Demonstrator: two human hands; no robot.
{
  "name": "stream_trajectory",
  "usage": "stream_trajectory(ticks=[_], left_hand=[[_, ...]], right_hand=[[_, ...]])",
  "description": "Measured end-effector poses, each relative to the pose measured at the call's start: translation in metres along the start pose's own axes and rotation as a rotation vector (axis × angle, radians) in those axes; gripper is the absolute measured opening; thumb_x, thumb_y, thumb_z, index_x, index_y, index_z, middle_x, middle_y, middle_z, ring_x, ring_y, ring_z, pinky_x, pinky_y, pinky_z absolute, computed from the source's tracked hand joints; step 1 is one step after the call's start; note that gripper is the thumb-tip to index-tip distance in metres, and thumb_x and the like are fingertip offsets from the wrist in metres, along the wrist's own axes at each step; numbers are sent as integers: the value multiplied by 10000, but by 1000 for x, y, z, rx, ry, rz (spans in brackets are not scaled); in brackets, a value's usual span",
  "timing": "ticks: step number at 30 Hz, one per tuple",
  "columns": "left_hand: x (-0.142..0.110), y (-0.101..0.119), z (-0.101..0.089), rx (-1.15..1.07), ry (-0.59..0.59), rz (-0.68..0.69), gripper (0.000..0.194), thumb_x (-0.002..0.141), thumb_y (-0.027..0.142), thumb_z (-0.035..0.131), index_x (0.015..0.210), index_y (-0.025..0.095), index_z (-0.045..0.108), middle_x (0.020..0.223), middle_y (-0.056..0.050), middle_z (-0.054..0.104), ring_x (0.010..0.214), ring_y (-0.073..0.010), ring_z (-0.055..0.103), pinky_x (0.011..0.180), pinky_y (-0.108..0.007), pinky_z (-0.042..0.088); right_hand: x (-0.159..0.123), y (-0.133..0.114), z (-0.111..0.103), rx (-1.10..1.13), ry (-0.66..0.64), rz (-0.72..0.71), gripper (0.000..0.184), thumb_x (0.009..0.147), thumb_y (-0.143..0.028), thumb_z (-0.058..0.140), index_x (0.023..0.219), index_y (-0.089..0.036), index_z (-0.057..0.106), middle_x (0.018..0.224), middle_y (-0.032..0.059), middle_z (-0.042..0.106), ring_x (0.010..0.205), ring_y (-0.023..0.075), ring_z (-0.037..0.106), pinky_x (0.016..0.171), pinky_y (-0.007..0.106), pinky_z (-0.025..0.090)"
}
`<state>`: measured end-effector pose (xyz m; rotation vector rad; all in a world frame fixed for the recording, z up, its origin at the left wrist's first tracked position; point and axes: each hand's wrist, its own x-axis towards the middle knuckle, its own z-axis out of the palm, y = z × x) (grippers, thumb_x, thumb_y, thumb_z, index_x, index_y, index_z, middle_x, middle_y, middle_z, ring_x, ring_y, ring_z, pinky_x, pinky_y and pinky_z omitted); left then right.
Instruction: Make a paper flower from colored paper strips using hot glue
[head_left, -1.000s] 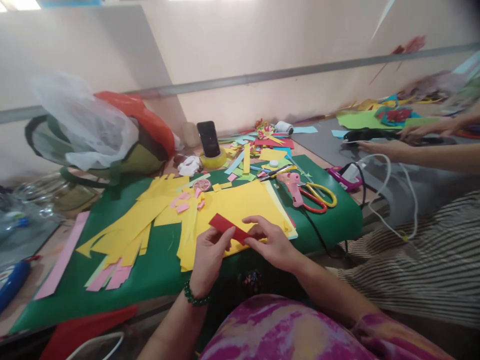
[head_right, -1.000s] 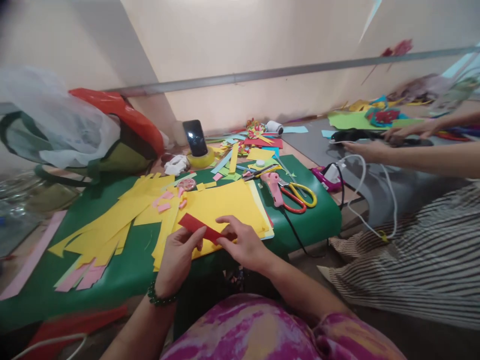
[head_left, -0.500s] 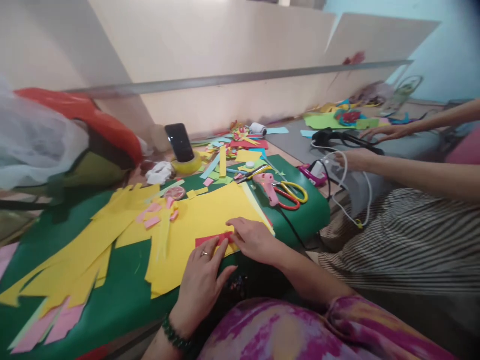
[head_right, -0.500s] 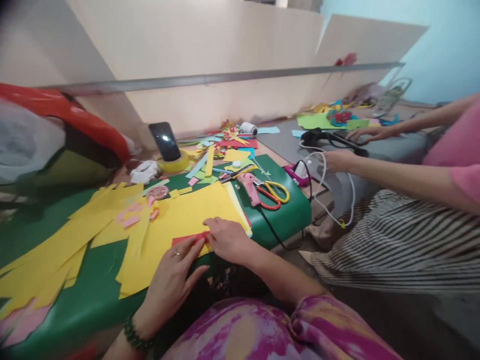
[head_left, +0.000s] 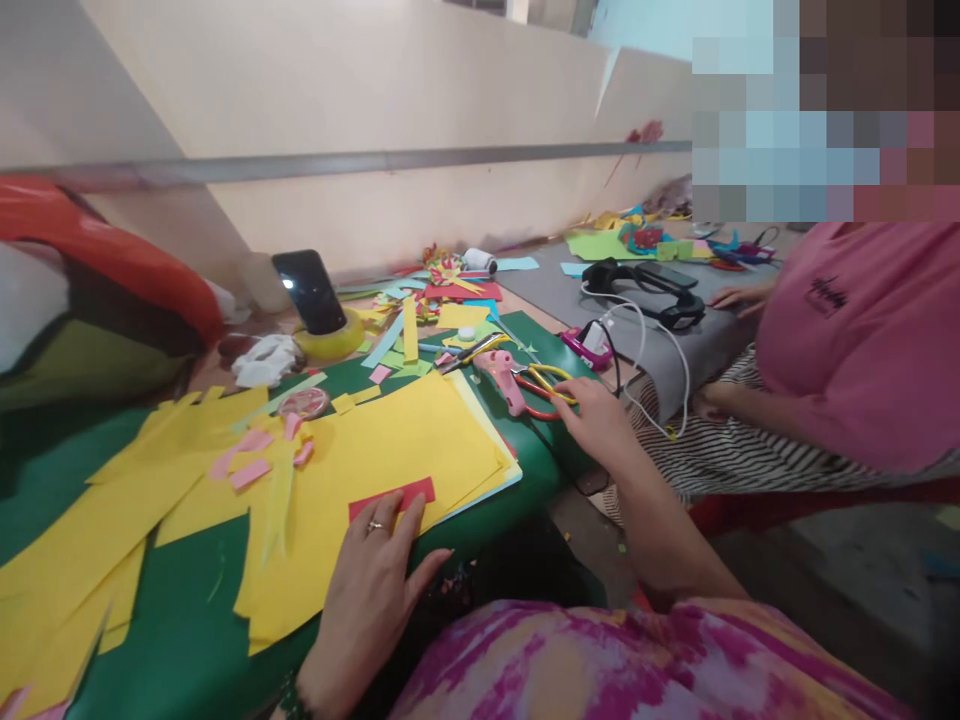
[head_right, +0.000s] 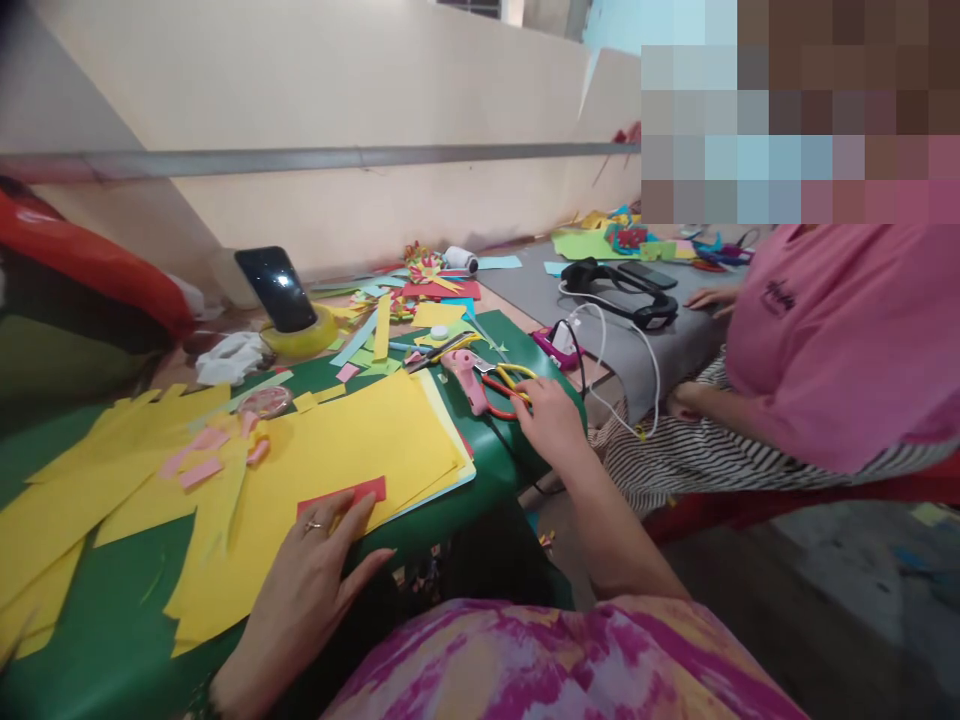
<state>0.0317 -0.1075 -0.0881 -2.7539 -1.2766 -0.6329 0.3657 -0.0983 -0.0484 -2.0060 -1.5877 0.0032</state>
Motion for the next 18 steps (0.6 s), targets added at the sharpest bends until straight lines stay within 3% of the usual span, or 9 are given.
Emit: stream_trajectory(ticks=[4,9,12,14,18], left_hand=[[-2,-1,3,2,18,-8,438,926,478,518,1248,208,641,1198,-133,647,1082,-308,587,931,-466,498],[-4,-3,4,18,7,15,458,919,459,543,1270,176,624,1201,-144,643,1081,-307,586,925,-459,503],[-4,-2,3,1,-7,-12,441,919,435,546,1277,188,619,1210,-138,639,1098,-308,577,933,-468,500],[-4,-1,4,-13,-10,-26,428,922,421,540,1280,199,618,1222,-135,634,1114,-310,569,946,-478,494],[-4,-1,5,-20,-8,-36,428,919,426,535,1279,208,619,1227,-132,630,1109,-312,568,949,-487,491]], right_hand=[[0,-16,9,100,-84,-66,185,916,-296,514,949,-201,670,1002,87,710,896,227,655,777,339,505],[4,-31,14,-29,-128,-6,222,901,-317,567,1058,-181,645,1078,107,704,954,252,646,762,347,488],[13,-27,7,-135,-113,30,211,937,-251,477,1024,-177,655,1058,119,699,997,267,630,787,352,475],[19,-20,4,-213,-108,40,252,928,-218,474,1101,-143,642,1110,155,678,1069,293,607,841,366,466],[32,-10,9,-265,-223,24,371,912,-236,525,1257,-106,567,1161,173,660,1090,295,614,863,351,461]])
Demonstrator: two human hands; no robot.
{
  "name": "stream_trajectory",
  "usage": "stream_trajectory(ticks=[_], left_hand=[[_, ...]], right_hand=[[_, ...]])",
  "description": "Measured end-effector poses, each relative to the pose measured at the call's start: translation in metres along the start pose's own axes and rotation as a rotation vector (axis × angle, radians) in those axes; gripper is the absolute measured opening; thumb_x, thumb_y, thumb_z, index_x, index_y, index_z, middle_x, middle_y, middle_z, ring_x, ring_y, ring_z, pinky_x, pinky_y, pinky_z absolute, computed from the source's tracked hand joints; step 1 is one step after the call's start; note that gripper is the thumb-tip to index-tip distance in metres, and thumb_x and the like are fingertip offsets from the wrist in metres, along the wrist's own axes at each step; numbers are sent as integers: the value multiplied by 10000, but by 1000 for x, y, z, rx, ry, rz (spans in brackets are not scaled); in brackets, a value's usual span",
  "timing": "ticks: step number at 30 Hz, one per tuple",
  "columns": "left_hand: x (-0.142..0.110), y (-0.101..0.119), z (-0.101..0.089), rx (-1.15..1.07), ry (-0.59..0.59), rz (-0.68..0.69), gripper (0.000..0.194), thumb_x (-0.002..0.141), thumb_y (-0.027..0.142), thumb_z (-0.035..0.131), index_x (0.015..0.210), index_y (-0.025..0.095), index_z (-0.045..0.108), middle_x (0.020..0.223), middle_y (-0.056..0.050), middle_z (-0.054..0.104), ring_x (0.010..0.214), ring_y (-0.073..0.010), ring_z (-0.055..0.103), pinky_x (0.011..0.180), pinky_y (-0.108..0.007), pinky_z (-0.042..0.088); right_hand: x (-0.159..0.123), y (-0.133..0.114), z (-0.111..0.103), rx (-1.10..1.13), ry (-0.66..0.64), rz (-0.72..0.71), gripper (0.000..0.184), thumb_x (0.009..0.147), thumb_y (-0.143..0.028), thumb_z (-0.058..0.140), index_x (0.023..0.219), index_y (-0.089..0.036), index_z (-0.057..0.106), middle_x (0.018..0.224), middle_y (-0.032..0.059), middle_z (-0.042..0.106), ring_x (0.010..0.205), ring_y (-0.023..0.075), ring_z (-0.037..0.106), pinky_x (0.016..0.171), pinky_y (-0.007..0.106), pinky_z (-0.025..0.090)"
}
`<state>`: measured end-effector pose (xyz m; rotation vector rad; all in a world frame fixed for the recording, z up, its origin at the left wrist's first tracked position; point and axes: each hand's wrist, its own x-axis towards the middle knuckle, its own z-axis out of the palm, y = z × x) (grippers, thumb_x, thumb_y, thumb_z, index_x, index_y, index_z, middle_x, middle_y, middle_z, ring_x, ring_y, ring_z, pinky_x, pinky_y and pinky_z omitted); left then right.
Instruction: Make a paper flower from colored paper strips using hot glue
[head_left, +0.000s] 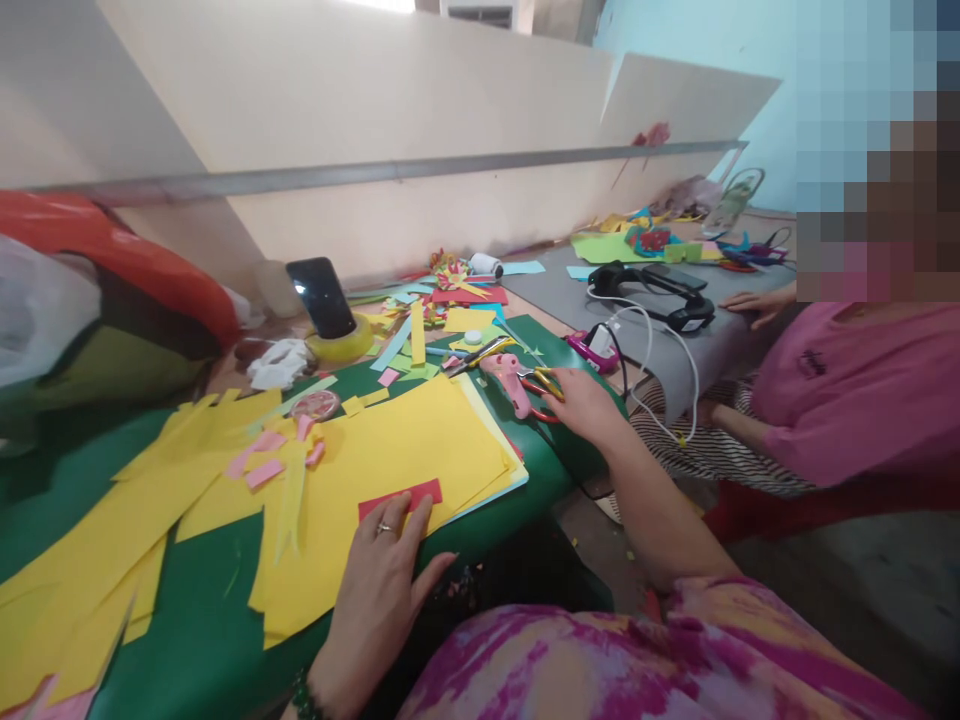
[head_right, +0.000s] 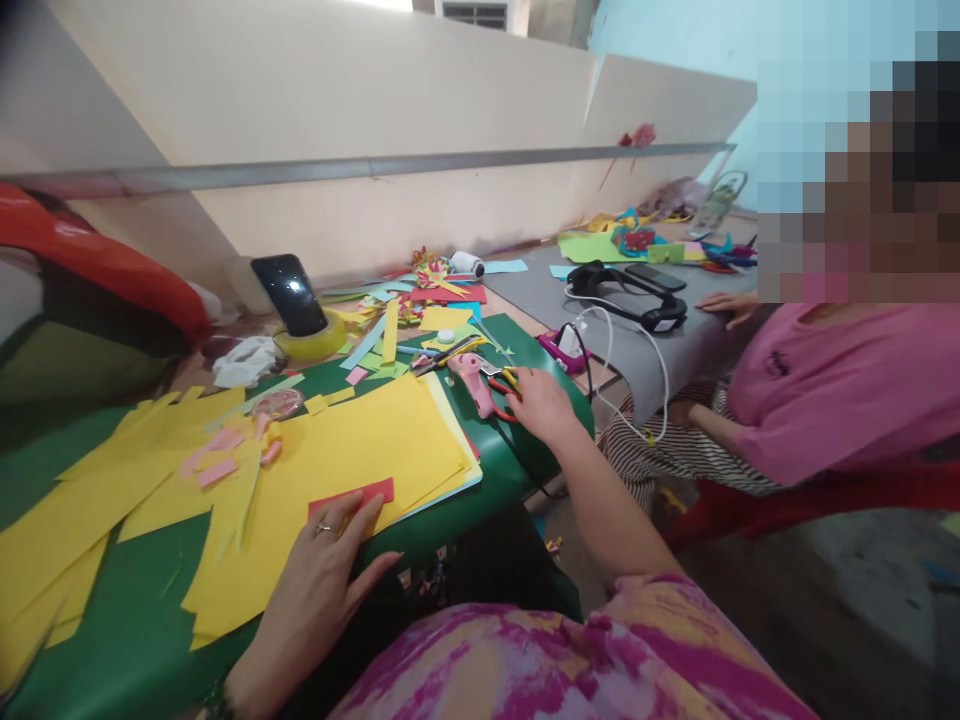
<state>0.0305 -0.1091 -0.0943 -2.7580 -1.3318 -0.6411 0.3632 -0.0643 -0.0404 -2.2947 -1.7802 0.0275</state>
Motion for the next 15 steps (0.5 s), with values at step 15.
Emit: stream_trajectory(ticks=[15], left_hand=[[-2,-3,6,22,-2,4,462,898,432,575,1298,203,603,1248,-138,626,1134,-307,564,966,-464,474]], right_hand=[[9,20,-15,-77,-130,-28,378,843,-215,570,1212,-162,633,1130,140,716,996,277,671,736,306,454]])
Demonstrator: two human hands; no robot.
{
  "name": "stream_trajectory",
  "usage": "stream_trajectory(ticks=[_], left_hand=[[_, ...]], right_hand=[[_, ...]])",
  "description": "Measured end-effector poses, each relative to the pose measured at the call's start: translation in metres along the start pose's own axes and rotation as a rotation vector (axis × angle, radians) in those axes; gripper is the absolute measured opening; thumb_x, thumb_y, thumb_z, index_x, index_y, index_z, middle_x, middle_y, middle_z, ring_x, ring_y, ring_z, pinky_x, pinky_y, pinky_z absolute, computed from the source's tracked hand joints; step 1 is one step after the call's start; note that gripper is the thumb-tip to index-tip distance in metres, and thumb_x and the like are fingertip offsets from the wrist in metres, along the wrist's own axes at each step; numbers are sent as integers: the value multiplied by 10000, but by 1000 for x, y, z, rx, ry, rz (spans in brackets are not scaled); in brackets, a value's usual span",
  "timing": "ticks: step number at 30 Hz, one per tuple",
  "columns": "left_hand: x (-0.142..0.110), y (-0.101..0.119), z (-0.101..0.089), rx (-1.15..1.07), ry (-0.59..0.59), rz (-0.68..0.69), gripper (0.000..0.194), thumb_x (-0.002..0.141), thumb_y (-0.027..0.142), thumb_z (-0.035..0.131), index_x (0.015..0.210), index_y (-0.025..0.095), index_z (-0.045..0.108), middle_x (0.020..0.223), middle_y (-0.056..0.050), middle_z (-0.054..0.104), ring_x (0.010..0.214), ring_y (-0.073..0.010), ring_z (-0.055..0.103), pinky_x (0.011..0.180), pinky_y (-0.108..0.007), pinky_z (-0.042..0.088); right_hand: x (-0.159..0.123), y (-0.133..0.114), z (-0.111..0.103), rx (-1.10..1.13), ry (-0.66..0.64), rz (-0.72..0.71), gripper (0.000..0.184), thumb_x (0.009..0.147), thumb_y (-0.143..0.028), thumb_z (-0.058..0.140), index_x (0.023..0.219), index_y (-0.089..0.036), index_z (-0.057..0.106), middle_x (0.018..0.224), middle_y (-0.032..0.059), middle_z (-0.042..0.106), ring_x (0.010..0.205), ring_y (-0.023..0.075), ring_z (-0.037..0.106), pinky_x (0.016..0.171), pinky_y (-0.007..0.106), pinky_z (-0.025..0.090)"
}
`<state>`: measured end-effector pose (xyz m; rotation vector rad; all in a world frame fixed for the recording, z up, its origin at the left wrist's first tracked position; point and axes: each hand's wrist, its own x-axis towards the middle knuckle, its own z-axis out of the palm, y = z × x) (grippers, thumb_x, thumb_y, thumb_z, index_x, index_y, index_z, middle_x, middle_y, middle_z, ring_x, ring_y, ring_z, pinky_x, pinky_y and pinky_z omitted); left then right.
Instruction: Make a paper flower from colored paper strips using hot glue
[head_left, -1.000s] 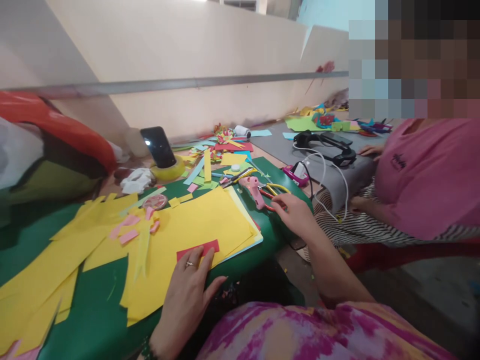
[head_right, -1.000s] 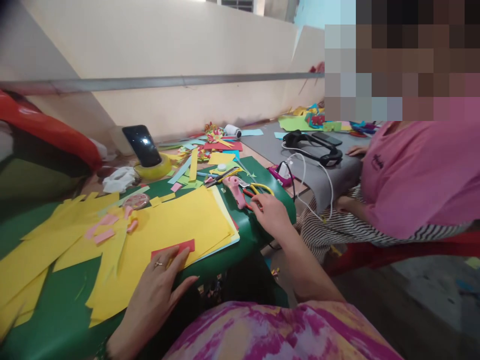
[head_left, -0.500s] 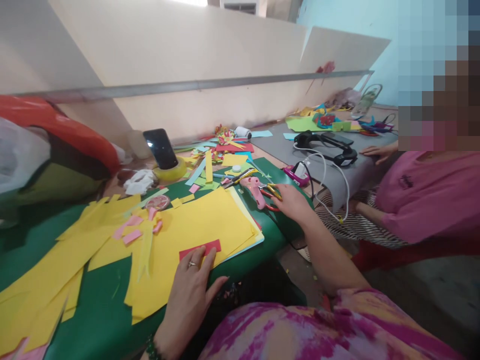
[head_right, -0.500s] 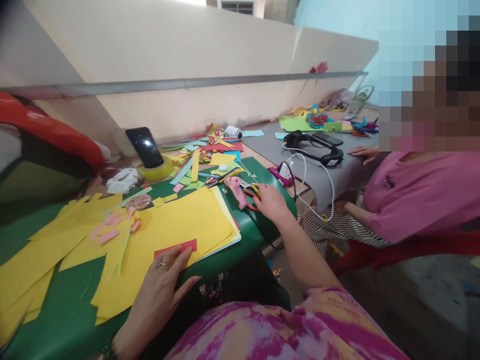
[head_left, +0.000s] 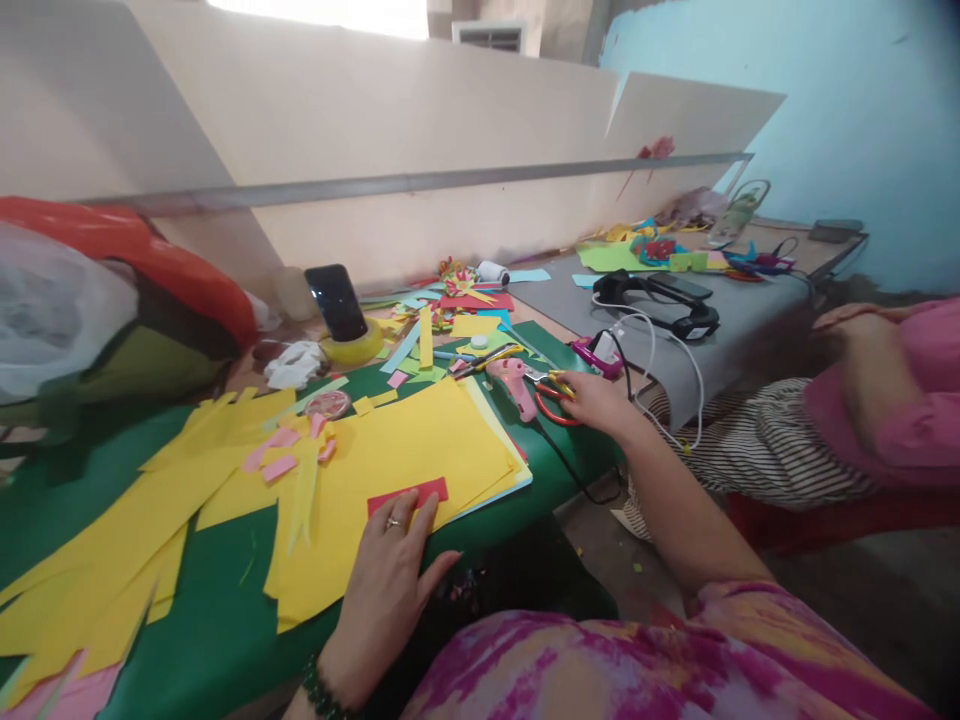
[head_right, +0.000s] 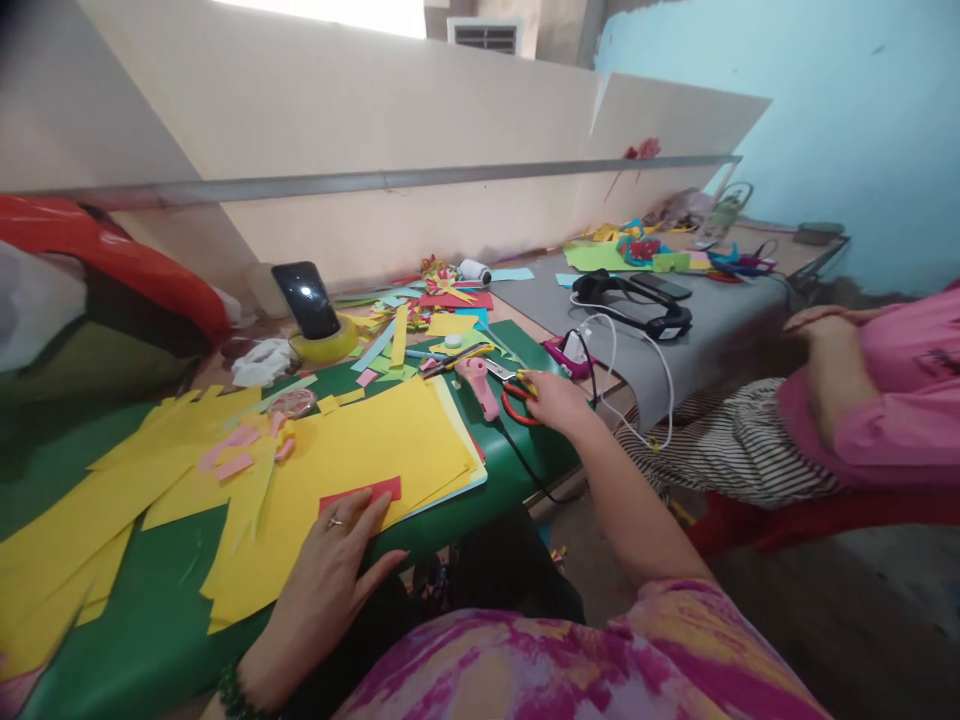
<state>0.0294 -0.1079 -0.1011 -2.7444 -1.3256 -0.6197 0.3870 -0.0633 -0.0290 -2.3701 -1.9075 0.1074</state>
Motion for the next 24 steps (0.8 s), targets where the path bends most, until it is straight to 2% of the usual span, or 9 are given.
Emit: stream_trajectory(ticks=[4,6,7,9,11,14,17,19,24], left_hand=[[1,0,-1,13,6,0,460,892,433,590,1288,199,611,1239,-139,634,1129,-312,569,958,-465,479],[1,0,-2,6,-2,-5,460,889,428,600,1285,195,612,1243,-138,636,1139,-314,567,967,-472,479],[1,0,-2,1,-8,-11,458,887,425,603,1283,194,612,1244,-137,638,1144,-315,567,972,-476,479],[1,1,-2,-8,-19,-25,453,887,423,605,1279,196,614,1248,-136,638,1153,-314,567,981,-480,480],[0,1,-2,-16,-21,-31,457,887,427,604,1283,200,611,1260,-136,634,1162,-311,567,987,-480,483],[-1,1,-3,-31,-30,-33,468,882,416,617,1299,204,599,1273,-131,629,1168,-305,568,996,-472,486],[-1,2,-5,-30,-45,-48,467,872,393,638,1300,211,598,1278,-123,627,1174,-303,567,1004,-471,483],[0,2,-6,-26,-57,-53,468,869,391,644,1296,205,601,1284,-129,626,1183,-309,562,1009,-480,478],[1,4,-9,-20,-95,-40,479,871,392,644,1304,192,597,1294,-135,623,1188,-309,560,1012,-479,477]], right_hand=[[17,5,-19,-15,132,-7,309,915,-275,505,1128,-180,707,1078,130,735,977,262,668,786,316,463],[44,-1,-29,14,221,-114,333,925,-219,467,1153,-180,706,1133,122,725,1020,242,651,850,308,454],[61,-6,-33,23,219,-195,341,914,-197,476,1166,-181,705,1159,117,718,1042,238,641,876,304,446],[97,-17,-37,28,143,-356,374,866,-176,541,1207,-187,694,1195,105,707,1067,234,624,901,293,436],[127,-29,-35,6,5,-473,427,808,-201,625,1231,-189,686,1175,97,714,1054,236,618,880,280,434],[153,-39,-27,-46,-165,-528,386,764,-292,687,1134,-190,729,1036,68,746,965,225,622,803,255,424],[161,-39,-20,-66,-197,-507,322,751,-336,688,1022,-175,757,918,54,748,866,200,613,743,247,404],[161,-33,-22,-77,-202,-484,290,738,-294,684,987,-165,760,899,52,743,835,189,606,722,245,396],[145,4,-52,-102,-208,-355,312,697,-143,642,987,-110,750,889,84,738,769,192,623,647,251,411]])
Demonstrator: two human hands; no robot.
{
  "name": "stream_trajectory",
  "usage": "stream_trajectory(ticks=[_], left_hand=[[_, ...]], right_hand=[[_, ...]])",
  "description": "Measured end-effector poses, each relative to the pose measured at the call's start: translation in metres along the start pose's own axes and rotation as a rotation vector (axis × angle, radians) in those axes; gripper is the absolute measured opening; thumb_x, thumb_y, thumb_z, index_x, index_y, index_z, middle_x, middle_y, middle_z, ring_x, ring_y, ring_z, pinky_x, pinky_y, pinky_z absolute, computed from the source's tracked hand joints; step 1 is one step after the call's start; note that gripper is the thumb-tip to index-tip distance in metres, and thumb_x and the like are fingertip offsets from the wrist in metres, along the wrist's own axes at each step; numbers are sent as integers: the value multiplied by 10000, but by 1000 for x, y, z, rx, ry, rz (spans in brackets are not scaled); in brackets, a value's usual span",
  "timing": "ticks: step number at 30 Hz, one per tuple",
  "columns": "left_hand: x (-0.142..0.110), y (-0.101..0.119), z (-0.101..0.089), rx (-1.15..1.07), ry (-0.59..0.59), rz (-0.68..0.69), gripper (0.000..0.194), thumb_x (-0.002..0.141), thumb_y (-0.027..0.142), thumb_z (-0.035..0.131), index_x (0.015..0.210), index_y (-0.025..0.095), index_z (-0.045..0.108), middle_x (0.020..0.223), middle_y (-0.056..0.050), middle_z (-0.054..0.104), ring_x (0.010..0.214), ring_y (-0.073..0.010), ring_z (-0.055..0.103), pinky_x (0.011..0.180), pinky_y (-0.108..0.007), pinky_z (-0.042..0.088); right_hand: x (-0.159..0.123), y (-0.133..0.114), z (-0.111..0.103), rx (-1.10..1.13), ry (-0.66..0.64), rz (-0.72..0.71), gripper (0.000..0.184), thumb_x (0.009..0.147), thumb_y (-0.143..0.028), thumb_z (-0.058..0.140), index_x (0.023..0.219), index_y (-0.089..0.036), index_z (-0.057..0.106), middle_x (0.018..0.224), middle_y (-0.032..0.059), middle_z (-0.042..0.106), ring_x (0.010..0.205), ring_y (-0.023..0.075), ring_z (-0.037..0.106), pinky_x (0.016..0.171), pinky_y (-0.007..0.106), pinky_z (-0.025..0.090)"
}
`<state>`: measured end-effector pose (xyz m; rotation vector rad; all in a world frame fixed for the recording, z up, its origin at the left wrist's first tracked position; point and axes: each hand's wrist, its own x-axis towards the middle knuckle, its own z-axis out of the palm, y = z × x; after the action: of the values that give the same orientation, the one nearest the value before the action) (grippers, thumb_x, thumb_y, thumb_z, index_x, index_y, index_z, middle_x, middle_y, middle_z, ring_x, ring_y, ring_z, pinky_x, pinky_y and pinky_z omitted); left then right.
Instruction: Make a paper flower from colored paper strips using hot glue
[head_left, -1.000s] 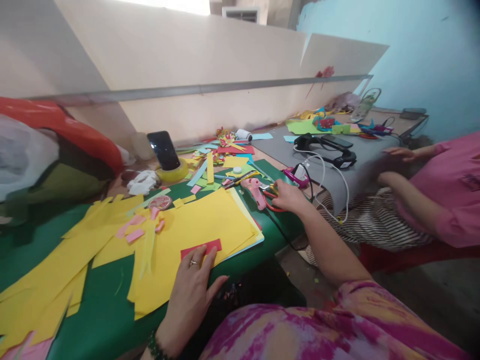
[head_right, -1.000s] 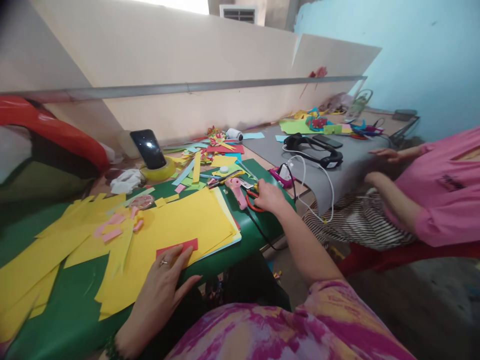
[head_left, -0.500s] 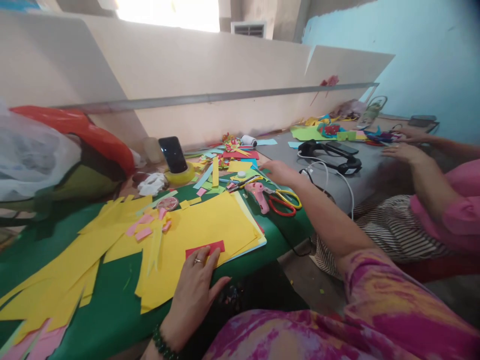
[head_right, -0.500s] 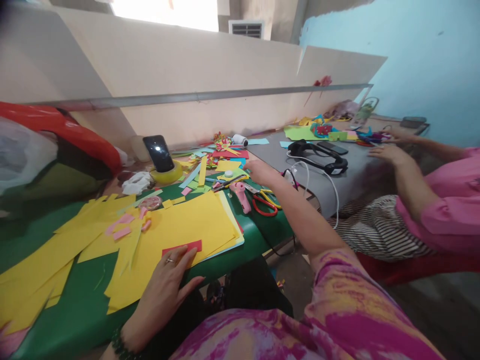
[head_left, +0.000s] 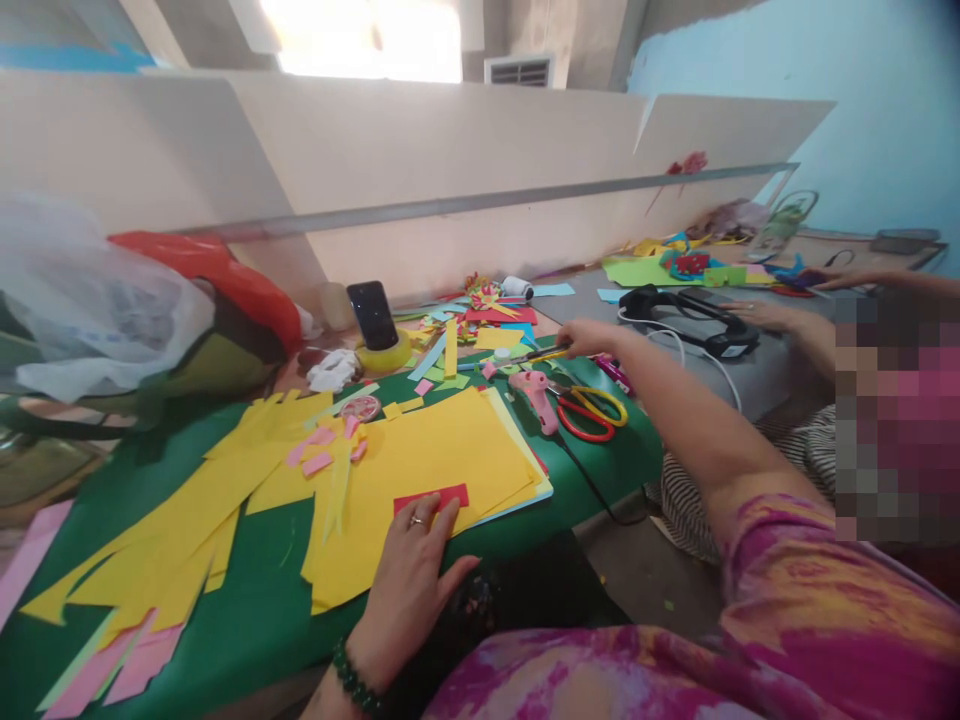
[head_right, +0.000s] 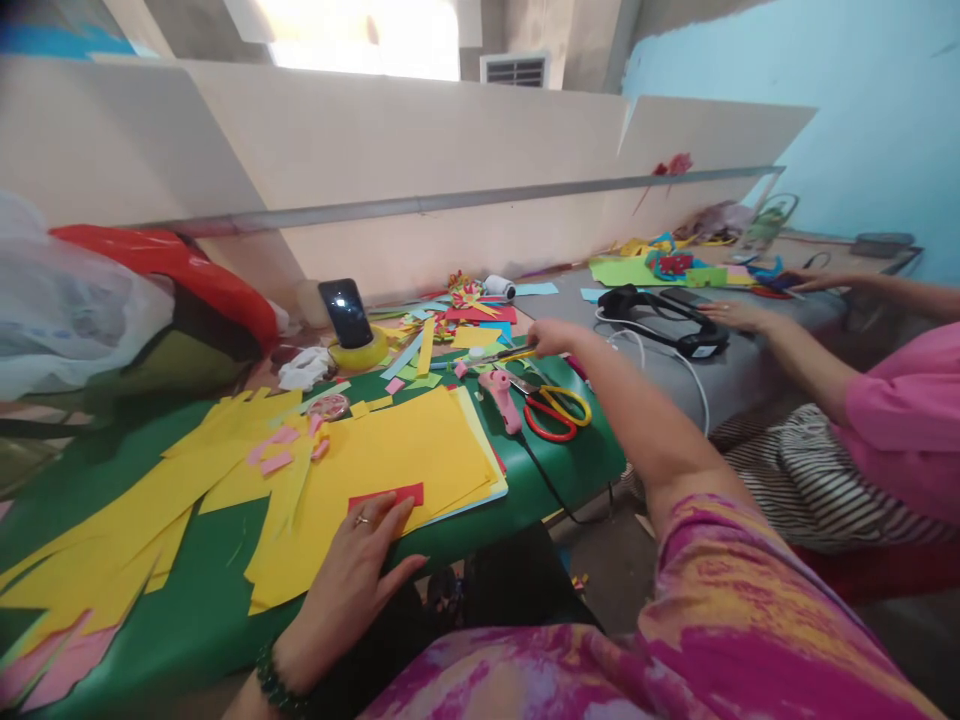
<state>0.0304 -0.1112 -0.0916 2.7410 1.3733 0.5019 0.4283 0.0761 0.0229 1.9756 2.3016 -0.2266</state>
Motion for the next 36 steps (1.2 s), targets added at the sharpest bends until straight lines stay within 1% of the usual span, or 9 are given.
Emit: stream_trajectory(ticks=[4,8,13,16,18,22,26,31,36], left_hand=[[0,3,1,41,17,-6,486,857,393,665,1296,192,602,1289,-132,628,1182,-312,566,1009,-469,479],[0,2,1,61,33,20,494,862,417,656,1298,192,600,1282,-140,629,1159,-316,575,992,-471,486],[0,-1,2,56,44,29,493,864,436,648,1294,200,598,1260,-138,634,1153,-320,576,982,-474,488],[-1,-4,1,38,55,64,499,873,440,636,1307,200,584,1270,-136,630,1153,-319,576,972,-467,495],[0,-6,-1,2,62,78,508,880,429,628,1331,203,560,1278,-134,626,1158,-314,573,978,-465,492],[2,-8,-6,-88,55,81,475,904,394,601,1332,200,537,1239,-127,631,1136,-293,582,985,-461,490],[3,-6,-11,-141,65,61,383,919,369,577,1259,193,561,1228,-132,612,1137,-290,568,968,-466,498],[1,-1,-16,-207,94,-15,223,898,342,605,1078,211,595,1242,-121,589,1158,-289,541,994,-479,474],[7,1,-22,-332,43,-22,144,903,325,598,995,213,595,1081,-89,645,1042,-256,591,929,-442,502]], right_hand=[[-50,26,-13,161,13,184,261,756,-250,637,969,-126,723,833,74,732,748,201,645,630,258,449],[-101,26,-8,336,176,291,266,744,-266,661,973,-130,659,869,85,713,806,207,642,685,272,469],[-156,-2,19,849,468,265,388,704,-300,687,1038,-160,548,926,91,644,775,178,595,695,303,493],[-187,-31,48,1255,406,169,513,659,-367,731,1103,-221,521,832,9,610,596,131,542,528,262,461],[-202,-55,69,1357,321,148,467,642,-359,743,1054,-237,561,810,-9,601,536,105,485,431,223,378],[-215,-101,103,1174,174,80,459,756,-549,649,1057,-204,681,849,45,675,690,175,607,604,278,513],[-216,-126,122,773,214,160,523,866,-574,529,1263,-256,654,1088,73,710,934,246,672,845,367,533],[-213,-132,127,412,246,137,474,947,-535,446,1317,-305,631,891,51,677,777,209,676,688,308,513],[-204,-127,121,262,321,134,459,937,-554,480,1304,-331,639,822,34,625,696,191,650,599,284,465]])
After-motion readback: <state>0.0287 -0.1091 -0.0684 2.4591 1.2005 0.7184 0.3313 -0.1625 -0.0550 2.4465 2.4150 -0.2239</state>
